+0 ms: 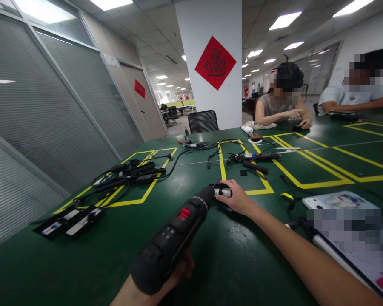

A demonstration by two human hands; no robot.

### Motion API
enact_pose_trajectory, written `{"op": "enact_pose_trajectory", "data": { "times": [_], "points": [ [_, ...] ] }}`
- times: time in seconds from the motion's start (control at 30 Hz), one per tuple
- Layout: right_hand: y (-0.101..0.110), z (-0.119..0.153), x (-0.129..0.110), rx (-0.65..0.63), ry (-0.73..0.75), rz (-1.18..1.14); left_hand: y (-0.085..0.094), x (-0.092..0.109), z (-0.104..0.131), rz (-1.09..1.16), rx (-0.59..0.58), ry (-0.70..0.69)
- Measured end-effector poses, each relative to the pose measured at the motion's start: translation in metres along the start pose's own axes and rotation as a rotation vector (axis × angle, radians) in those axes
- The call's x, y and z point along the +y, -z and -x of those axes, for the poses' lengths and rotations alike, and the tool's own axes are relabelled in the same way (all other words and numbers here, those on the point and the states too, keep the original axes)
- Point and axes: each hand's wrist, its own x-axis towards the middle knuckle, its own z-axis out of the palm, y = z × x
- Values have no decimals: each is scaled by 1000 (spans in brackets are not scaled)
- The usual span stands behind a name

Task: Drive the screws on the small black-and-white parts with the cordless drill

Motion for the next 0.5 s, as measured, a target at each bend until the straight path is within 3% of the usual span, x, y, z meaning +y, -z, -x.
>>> {"op": "enact_pose_trajectory", "data": {
  "times": [0.1,0.3,0.5],
  "points": [
    [1,0,-1,1,-3,8,5,8,-2,73,-57,62],
    [3,-1,-3,-2,2,9,18,-8,6,57,-78,77],
    [2,0,-3,0,-5,14,17,-10,11,64,-87,103]
  ]
}}
